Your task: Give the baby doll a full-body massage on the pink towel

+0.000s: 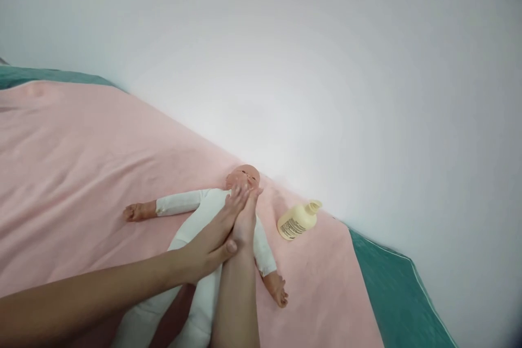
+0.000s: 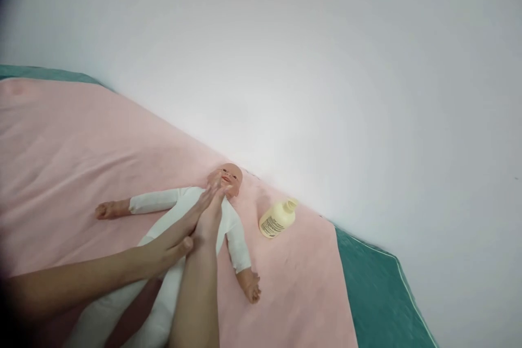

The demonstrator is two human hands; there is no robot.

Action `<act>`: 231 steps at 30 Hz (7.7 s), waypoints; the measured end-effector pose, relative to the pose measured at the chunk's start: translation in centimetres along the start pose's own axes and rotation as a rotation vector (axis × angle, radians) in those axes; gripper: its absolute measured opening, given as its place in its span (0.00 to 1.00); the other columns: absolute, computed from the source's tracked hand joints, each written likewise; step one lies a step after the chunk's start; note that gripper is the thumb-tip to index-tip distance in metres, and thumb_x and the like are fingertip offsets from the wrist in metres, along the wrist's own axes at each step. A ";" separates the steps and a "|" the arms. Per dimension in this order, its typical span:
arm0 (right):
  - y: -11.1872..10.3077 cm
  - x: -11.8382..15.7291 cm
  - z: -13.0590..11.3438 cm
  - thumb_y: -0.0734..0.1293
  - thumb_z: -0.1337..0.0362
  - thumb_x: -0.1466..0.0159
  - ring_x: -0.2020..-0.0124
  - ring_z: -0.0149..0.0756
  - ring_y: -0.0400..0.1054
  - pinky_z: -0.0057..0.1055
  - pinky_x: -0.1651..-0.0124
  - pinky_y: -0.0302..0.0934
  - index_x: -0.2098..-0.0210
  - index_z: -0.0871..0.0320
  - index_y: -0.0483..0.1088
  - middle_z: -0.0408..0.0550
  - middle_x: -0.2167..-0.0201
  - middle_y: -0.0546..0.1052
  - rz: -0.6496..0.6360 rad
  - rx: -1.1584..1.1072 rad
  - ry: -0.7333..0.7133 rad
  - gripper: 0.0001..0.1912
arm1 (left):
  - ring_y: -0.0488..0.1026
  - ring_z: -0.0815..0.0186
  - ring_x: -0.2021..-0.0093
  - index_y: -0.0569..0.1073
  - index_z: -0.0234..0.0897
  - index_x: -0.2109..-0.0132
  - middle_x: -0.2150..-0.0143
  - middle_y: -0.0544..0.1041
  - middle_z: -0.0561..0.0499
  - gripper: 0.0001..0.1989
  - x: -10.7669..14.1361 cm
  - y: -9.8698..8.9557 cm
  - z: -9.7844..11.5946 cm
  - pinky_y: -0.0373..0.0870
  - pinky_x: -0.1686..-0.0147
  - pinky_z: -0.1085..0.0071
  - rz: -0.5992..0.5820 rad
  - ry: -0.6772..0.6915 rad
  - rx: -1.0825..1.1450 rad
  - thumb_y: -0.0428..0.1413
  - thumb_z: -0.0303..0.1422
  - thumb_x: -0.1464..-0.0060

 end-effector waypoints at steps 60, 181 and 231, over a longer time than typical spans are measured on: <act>-8.7 2.4 1.1 0.64 0.41 0.41 0.31 0.36 0.18 0.46 0.33 0.13 0.32 0.58 0.24 0.47 0.30 0.28 -0.569 1.168 0.204 0.56 | 0.59 0.56 0.35 0.61 0.37 0.35 0.37 0.66 0.48 0.24 -0.6 -3.1 -9.0 0.39 0.34 0.51 -0.136 -0.068 -0.704 0.38 0.41 0.33; -10.0 2.0 1.7 0.73 0.46 0.49 0.30 0.40 0.17 0.50 0.35 0.09 0.32 0.53 0.27 0.45 0.30 0.31 -0.587 1.167 0.276 0.62 | 0.52 0.61 0.32 0.57 0.41 0.33 0.32 0.58 0.51 0.25 -0.6 -2.2 -8.4 0.43 0.34 0.57 -0.277 -0.004 -0.506 0.38 0.43 0.33; -9.1 1.4 2.0 0.67 0.45 0.42 0.30 0.35 0.21 0.44 0.33 0.11 0.31 0.55 0.29 0.44 0.30 0.32 -0.555 1.108 0.213 0.54 | 0.63 0.61 0.37 0.71 0.36 0.44 0.41 0.72 0.48 0.19 -1.9 -4.4 -8.3 0.48 0.35 0.56 -0.149 -0.016 -0.488 0.41 0.33 0.35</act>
Point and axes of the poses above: each hand's wrist, its own x-axis away from the middle knuckle, its own y-axis out of the palm, z = x × y, the point moved 4 cm from there along -x, towards the middle knuckle
